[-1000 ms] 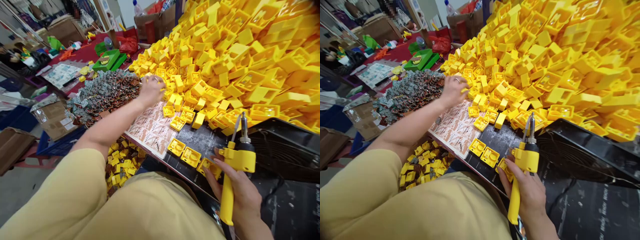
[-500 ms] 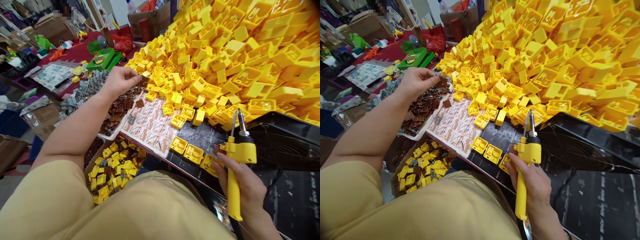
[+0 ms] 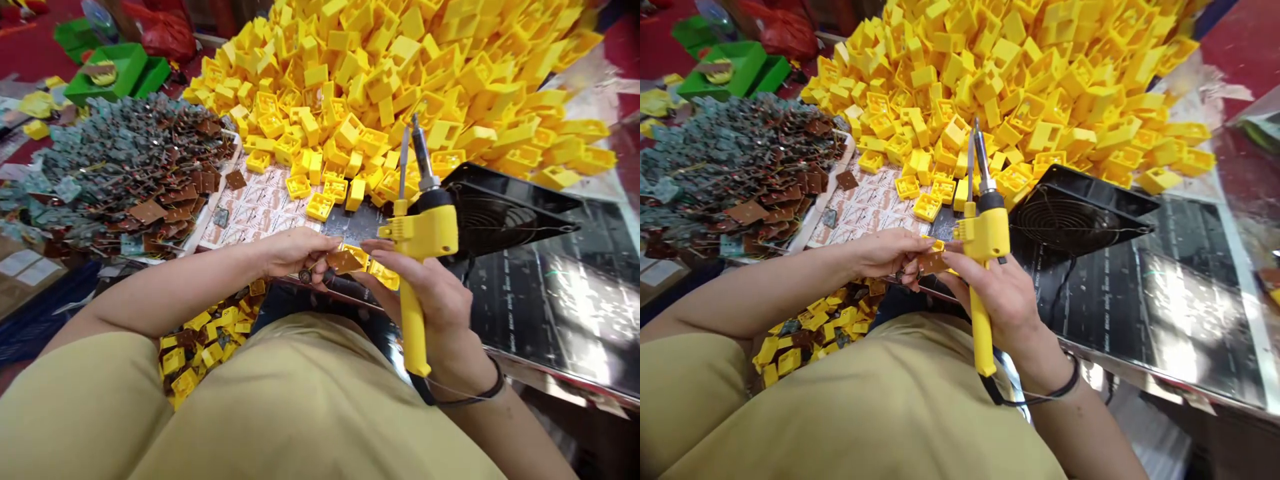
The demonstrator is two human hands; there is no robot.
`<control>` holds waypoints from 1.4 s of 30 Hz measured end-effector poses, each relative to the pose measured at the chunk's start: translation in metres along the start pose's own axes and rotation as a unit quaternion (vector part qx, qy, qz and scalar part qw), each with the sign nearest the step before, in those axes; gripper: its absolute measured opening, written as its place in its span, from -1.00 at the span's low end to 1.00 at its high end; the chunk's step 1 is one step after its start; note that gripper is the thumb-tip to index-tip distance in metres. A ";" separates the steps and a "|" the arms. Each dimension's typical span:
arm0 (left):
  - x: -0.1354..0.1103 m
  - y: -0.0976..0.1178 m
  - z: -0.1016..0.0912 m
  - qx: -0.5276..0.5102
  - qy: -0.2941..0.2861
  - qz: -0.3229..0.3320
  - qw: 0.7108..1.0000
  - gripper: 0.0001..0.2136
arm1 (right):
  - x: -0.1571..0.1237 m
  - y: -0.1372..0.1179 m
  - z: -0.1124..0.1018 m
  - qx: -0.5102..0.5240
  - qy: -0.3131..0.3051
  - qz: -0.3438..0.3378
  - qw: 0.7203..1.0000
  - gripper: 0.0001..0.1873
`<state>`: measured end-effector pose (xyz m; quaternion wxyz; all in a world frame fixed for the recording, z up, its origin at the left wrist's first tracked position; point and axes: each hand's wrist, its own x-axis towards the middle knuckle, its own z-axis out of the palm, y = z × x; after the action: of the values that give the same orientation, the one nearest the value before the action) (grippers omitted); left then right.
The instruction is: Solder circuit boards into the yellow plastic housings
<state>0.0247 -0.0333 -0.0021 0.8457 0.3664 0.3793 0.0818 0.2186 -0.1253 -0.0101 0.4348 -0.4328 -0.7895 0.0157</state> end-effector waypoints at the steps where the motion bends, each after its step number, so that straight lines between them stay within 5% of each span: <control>1: -0.001 -0.002 0.001 -0.004 -0.002 -0.004 1.000 -0.68 | 0.000 -0.002 0.000 0.007 -0.001 0.005 1.000 -0.45; 7: -0.010 -0.012 -0.002 0.045 0.009 -0.007 0.999 -0.66 | -0.002 -0.014 0.010 0.032 0.037 0.073 0.996 -0.68; 9: -0.014 -0.015 -0.008 0.116 0.044 0.066 0.990 -0.62 | -0.002 -0.015 0.014 0.061 0.062 0.121 0.989 -0.70; 11: -0.018 -0.019 -0.014 0.244 0.106 0.216 0.939 -0.61 | -0.003 -0.014 0.017 0.096 0.084 0.160 0.979 -0.70; 13: -0.020 -0.024 -0.016 0.364 0.157 0.370 0.840 -0.66 | -0.005 -0.013 0.020 0.127 0.101 0.187 0.969 -0.69; 15: -0.018 -0.030 -0.013 0.417 0.180 0.458 0.764 -0.69 | -0.006 -0.012 0.023 0.151 0.116 0.200 0.961 -0.68; 17: -0.012 -0.035 -0.007 0.403 0.197 0.497 0.743 -0.72 | -0.006 -0.013 0.026 0.167 0.129 0.205 0.956 -0.68; 22: 0.008 -0.044 0.012 0.281 0.232 0.551 0.751 -0.83 | -0.006 -0.015 0.035 0.178 0.144 0.218 0.949 -0.70; 25: 0.011 -0.046 0.019 0.225 0.228 0.545 0.775 -0.75 | -0.008 -0.015 0.040 0.169 0.133 0.225 0.950 -0.73; 30: -0.011 -0.022 0.007 0.097 0.197 0.444 0.868 -0.61 | -0.013 -0.008 0.036 0.104 0.081 0.202 0.971 -0.75; 33: -0.031 0.000 -0.017 0.195 0.190 0.360 0.893 -0.74 | -0.011 0.006 0.032 0.038 0.015 0.143 0.989 -0.65; 35: -0.037 0.008 -0.031 0.326 0.188 0.304 0.875 -0.84 | -0.007 0.016 0.036 0.005 -0.039 0.093 0.995 -0.59; 39: -0.025 0.003 -0.045 0.502 0.226 0.286 0.785 -0.92 | -0.002 0.028 0.053 -0.025 -0.108 0.028 0.993 -0.68; 42: -0.015 -0.008 -0.045 0.530 0.220 0.265 0.775 -0.91 | -0.001 0.028 0.056 -0.028 -0.133 0.006 0.991 -0.71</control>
<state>-0.0178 -0.0200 -0.0186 0.3561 0.8144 0.4264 0.1677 0.1991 -0.0887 -0.0566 0.3134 -0.4433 -0.8380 0.0540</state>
